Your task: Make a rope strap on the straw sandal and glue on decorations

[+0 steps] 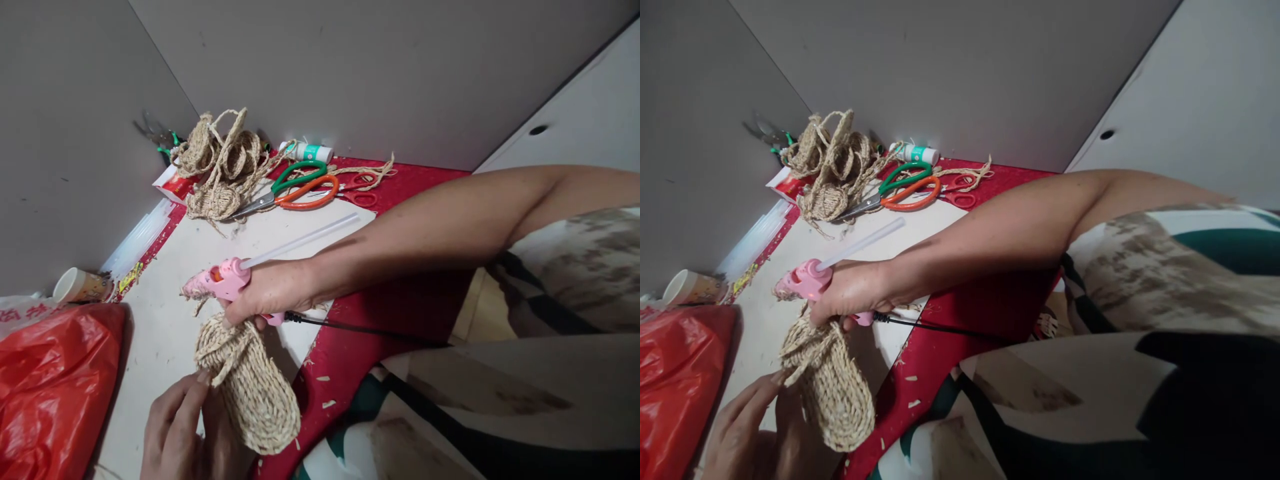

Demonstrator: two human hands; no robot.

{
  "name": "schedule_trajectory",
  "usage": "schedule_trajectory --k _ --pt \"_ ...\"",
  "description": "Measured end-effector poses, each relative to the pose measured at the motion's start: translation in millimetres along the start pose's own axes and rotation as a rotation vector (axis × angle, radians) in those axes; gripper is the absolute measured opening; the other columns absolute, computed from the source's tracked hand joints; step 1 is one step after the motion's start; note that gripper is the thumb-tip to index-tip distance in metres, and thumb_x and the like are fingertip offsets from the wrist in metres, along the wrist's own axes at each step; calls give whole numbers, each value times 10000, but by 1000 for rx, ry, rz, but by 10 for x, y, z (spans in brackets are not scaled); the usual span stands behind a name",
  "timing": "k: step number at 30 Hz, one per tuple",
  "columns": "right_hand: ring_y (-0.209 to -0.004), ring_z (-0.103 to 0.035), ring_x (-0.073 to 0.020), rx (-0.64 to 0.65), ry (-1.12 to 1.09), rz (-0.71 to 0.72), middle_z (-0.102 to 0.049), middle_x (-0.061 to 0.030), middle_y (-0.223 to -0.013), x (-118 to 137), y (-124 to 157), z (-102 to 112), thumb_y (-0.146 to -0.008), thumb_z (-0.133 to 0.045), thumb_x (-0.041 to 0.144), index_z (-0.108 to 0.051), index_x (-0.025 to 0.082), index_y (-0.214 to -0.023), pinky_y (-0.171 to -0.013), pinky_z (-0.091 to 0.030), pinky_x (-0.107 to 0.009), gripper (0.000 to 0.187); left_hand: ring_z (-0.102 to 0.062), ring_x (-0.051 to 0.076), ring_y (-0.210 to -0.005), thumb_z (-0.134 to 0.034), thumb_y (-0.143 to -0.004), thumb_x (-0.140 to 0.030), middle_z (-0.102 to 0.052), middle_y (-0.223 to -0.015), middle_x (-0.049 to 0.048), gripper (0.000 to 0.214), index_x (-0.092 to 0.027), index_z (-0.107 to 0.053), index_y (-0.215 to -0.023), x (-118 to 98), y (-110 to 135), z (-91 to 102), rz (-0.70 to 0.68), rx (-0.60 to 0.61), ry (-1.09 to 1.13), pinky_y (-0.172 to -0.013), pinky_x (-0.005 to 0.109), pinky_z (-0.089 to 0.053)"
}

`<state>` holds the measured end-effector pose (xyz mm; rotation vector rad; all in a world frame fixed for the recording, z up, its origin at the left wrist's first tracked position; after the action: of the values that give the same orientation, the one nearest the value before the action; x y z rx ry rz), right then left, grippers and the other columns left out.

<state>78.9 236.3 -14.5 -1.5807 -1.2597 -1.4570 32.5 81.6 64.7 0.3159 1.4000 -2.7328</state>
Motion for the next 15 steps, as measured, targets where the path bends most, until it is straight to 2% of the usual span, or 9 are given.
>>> schedule_trajectory --k 3,6,8,10,13,14,15 --pt "-459 -472 -63 22 -1 -28 -464 75 -571 -8 20 -21 -703 -623 247 -471 168 -715 -320 -303 -142 171 -633 135 -711 -697 -766 -50 -710 -861 39 301 -228 -724 -1007 -30 -8 -11 44 28 -32 -682 260 -501" --pt "-453 -472 -61 32 -25 -35 -469 76 -572 -8 25 -28 -699 -624 236 -469 164 -713 -327 -313 -141 171 -624 128 -698 -702 -773 -78 -701 -840 31 272 -229 -717 -998 -60 -21 -24 -18 34 -22 -663 250 -495" --pt "-447 -469 -60 27 -47 -31 -468 78 -565 -1 15 -18 -696 -630 226 -471 163 -711 -323 -301 -137 172 -617 129 -691 -712 -771 -106 -701 -851 34 260 -224 -712 -1002 0 -35 -20 -24 44 13 -649 249 -492" --pt "-443 -469 -57 26 -62 -30 -472 77 -564 12 4 -10 -696 -629 206 -472 159 -705 -320 -291 -132 164 -622 140 -720 -734 -757 -145 -702 -895 42 258 -222 -712 -1003 115 -50 -54 37 117 99 -672 262 -500" --pt "-441 -470 -48 33 -102 -4 -475 74 -563 73 -9 -1 -701 -628 168 -463 152 -691 -322 -289 -125 166 -627 152 -819 -768 -726 -207 -680 -934 19 303 -248 -709 -1021 324 -46 -127 282 209 332 -790 272 -501" --pt "-444 -469 -43 41 -123 19 -475 73 -565 108 -10 -2 -705 -630 159 -457 150 -687 -329 -300 -122 174 -626 147 -863 -762 -741 -228 -676 -969 7 335 -262 -699 -1068 454 -21 -98 452 142 376 -844 264 -489" --pt "-446 -466 -37 51 -143 43 -472 74 -566 141 -10 -5 -707 -638 153 -451 147 -682 -338 -313 -119 190 -624 140 -893 -746 -767 -260 -682 -1027 7 326 -260 -697 -1089 582 29 -29 625 11 401 -870 249 -479"
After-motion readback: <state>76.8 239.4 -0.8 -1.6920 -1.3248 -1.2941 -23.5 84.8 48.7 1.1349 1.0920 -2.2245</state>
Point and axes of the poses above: each hand's wrist, its own y-axis away from the middle knuckle, its own z-axis out of the back of the hand, x = y × z, the point moved 9 cm from there along -y, towards the middle knuckle
